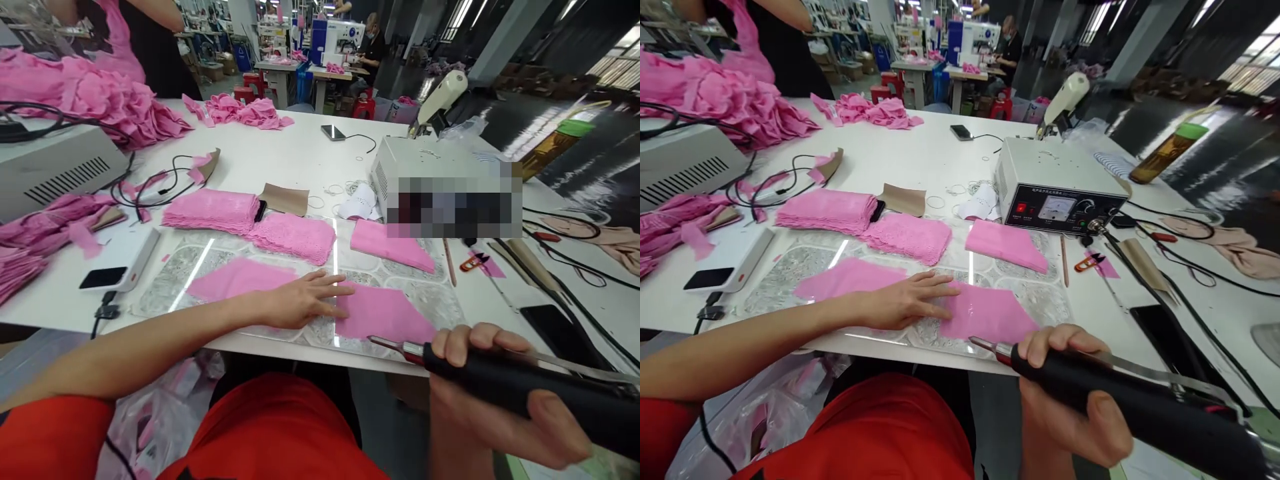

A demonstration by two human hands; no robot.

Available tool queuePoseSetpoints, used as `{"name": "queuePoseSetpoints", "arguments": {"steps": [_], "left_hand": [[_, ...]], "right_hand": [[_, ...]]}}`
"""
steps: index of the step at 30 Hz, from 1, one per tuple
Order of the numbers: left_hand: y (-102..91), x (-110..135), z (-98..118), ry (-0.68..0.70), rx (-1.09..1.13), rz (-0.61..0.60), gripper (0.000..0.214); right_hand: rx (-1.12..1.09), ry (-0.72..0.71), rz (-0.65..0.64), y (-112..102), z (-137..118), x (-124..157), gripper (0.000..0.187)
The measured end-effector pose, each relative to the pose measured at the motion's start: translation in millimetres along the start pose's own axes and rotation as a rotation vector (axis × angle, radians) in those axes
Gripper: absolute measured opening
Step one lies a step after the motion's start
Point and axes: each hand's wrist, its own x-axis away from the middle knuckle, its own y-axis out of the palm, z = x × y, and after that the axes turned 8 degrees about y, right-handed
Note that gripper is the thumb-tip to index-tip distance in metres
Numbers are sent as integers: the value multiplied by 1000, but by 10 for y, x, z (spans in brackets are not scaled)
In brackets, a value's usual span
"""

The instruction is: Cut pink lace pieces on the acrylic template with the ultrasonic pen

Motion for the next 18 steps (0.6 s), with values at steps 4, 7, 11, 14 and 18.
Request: {"name": "queuePoseSetpoints", "arguments": {"steps": [4, 7, 11, 14, 18], "left_hand": [[85, -33, 21, 12, -34, -17, 57], [133, -38, 13, 16, -51, 23, 58], [150, -28, 12, 34, -85, 31, 55], [163, -21, 12, 46, -115, 39, 53], [209, -20, 7, 53, -144, 89, 52]], "right_hand": [[5, 28, -84, 119, 131, 47, 27], [24, 22, -104, 144, 162, 59, 26], [44, 18, -69, 135, 147, 54, 25], [48, 18, -53, 110, 138, 46, 27], [57, 1, -49, 97, 149, 38, 29]]}}
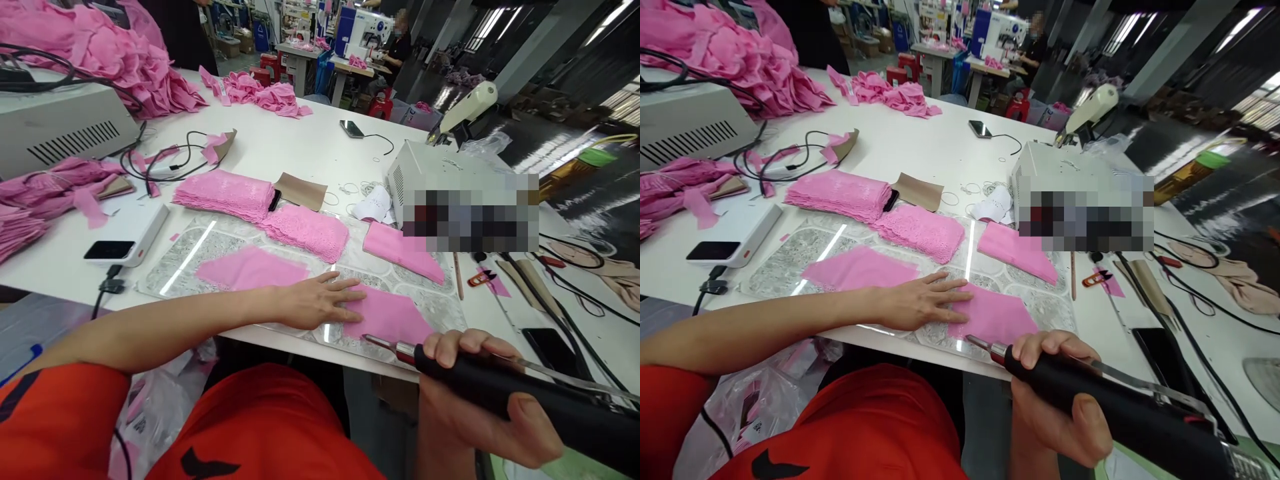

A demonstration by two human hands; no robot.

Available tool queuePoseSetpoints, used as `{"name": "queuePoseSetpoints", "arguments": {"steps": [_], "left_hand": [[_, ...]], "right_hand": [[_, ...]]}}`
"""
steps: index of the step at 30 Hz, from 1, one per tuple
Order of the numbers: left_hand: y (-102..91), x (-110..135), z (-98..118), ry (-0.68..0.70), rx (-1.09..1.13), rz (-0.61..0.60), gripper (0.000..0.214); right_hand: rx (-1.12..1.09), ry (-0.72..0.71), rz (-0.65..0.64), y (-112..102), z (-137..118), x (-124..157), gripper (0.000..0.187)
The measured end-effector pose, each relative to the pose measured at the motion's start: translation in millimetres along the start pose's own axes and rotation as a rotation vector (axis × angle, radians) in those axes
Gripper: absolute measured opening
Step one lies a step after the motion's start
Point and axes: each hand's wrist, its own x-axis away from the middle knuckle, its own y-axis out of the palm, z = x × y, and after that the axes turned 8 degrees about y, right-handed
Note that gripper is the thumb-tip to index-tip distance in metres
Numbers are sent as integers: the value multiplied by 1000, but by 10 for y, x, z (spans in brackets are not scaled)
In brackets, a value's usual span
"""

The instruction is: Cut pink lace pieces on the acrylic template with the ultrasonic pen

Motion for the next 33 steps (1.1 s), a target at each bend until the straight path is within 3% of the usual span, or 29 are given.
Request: {"name": "queuePoseSetpoints", "arguments": {"steps": [6, 14, 33], "left_hand": [[43, -3, -1, -1, -20, 15, 48], [-11, -31, 29, -58, 43, -86, 53], [33, -28, 10, 12, -51, -20, 46]], "right_hand": [[-7, 19, -45, 49, 21, 9, 28], [1, 14, -119, 122, 96, 28, 30], [38, -38, -182, 166, 130, 43, 16]]}}
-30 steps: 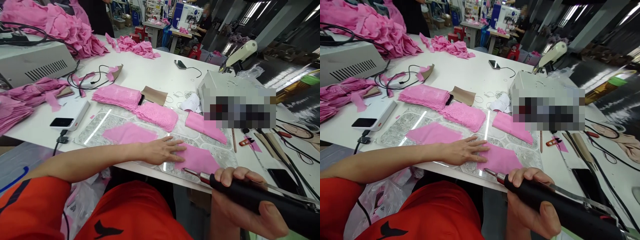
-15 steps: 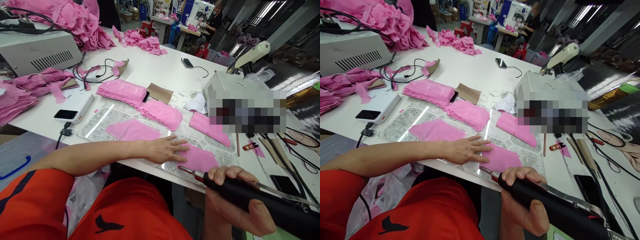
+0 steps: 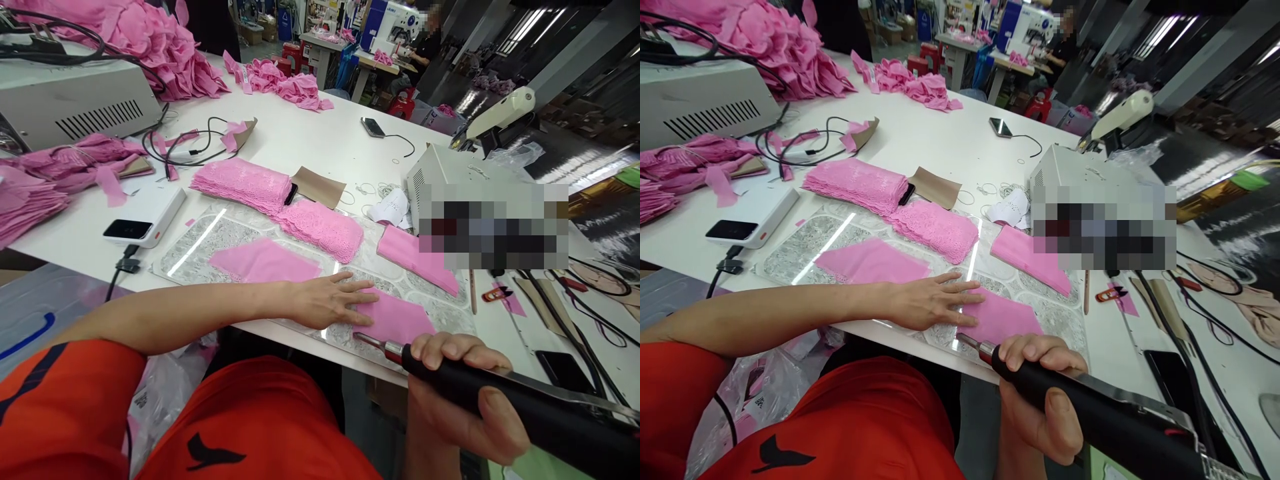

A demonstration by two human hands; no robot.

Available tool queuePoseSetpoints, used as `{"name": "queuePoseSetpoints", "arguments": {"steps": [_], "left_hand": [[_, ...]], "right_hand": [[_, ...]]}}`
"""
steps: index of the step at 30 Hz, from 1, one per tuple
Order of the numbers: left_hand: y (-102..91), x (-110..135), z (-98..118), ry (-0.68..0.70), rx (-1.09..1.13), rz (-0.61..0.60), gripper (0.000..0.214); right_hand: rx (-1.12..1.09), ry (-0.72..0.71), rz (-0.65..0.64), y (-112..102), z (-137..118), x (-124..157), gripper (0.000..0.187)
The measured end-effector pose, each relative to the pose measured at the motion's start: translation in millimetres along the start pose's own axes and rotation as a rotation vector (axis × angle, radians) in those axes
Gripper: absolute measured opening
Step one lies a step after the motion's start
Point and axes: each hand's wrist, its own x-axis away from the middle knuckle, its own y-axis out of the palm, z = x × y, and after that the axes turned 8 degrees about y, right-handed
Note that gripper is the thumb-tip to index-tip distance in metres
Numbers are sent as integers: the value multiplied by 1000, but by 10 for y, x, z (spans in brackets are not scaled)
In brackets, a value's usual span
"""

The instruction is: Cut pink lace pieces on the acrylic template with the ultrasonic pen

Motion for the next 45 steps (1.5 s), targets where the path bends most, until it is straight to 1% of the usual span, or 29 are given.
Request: {"name": "queuePoseSetpoints", "arguments": {"steps": [5, 9, 13, 16, 18, 21, 24, 29, 32, 34, 37, 40, 45], "left_hand": [[-26, 7, 12, 13, 10, 30, 44], [-65, -3, 29, -11, 10, -32, 45], [-102, -32, 32, -30, 53, -67, 48], [-166, -11, 3, -68, 109, -37, 53], [-228, 63, -34, -94, 144, 15, 54], [-295, 259, -97, -113, 179, 114, 51], [-280, 479, -133, -130, 190, 173, 48], [-216, 732, -109, -130, 199, 136, 43], [-259, 865, -99, -149, 228, 140, 45], [-304, 963, -100, -145, 258, 140, 46], [-346, 1098, -95, -117, 295, 101, 38], [-343, 1189, -73, -114, 324, 50, 34], [-317, 1250, -15, -125, 354, 25, 40]], "right_hand": [[-3, -19, -32, 14, 3, -2, 14], [6, -26, -40, 12, 15, -3, 15], [11, -17, 3, 9, 5, -3, 19], [-5, 7, 52, -1, -30, -10, 21], [-19, 16, 82, -15, -55, -17, 21], [-26, 12, 110, -39, -66, -17, 23], [-33, 11, 124, -47, -34, -9, 23], [-17, 35, 110, -21, 31, 4, 22], [1, 61, 94, -8, 22, 11, 23], [0, 74, 105, 1, 7, 16, 22], [-24, 83, 126, 38, 0, 30, 21], [-63, 86, 91, 130, 22, 55, 24], [-100, 145, -2, 346, 99, 102, 24]]}}
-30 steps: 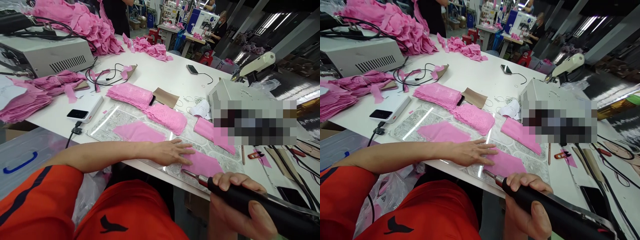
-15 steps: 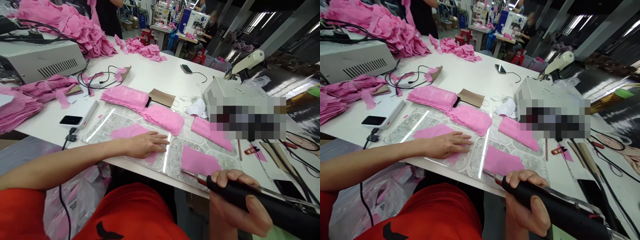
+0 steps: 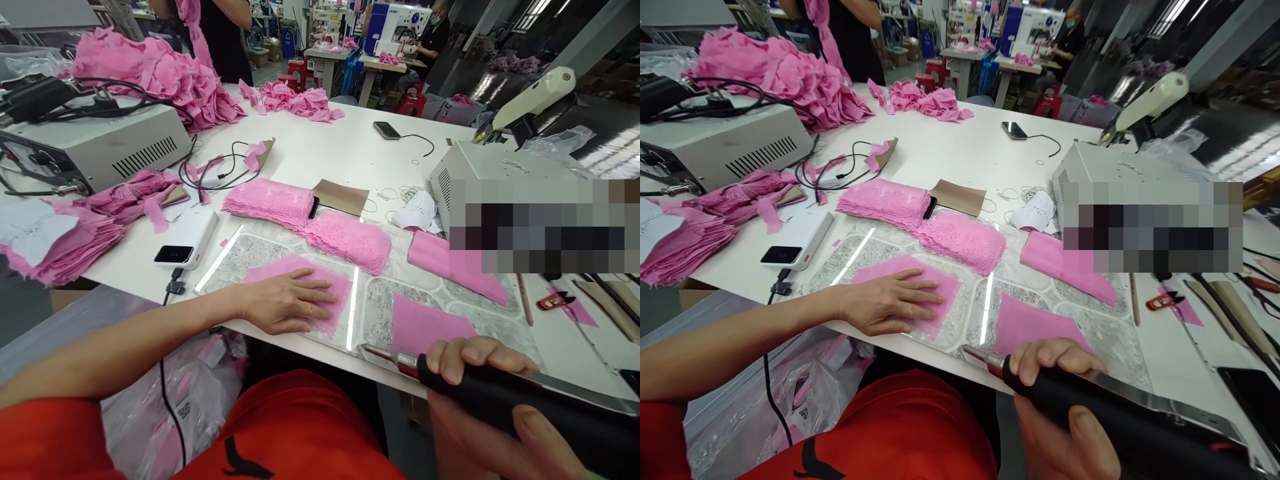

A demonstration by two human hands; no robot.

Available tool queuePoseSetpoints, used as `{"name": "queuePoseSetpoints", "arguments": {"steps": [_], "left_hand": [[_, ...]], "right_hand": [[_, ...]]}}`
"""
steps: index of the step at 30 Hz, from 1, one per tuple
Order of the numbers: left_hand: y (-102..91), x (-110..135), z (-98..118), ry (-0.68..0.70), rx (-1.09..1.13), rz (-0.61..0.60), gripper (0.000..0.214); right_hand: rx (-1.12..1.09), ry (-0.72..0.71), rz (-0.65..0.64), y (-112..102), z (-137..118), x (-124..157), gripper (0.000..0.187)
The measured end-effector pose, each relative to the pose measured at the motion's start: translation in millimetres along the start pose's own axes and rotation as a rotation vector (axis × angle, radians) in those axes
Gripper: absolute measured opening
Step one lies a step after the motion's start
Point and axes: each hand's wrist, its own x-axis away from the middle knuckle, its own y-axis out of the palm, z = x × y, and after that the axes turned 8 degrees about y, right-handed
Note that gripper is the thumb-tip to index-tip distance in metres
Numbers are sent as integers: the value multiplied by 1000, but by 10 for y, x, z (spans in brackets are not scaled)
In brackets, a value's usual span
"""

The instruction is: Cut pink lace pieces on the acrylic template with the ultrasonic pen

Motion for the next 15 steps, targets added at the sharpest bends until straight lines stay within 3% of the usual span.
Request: {"name": "queuePoseSetpoints", "arguments": {"steps": [15], "left_hand": [[42, 12, 35, 11, 17, -23, 42]], "right_hand": [[8, 58, -88, 230, 147, -2, 23]]}}
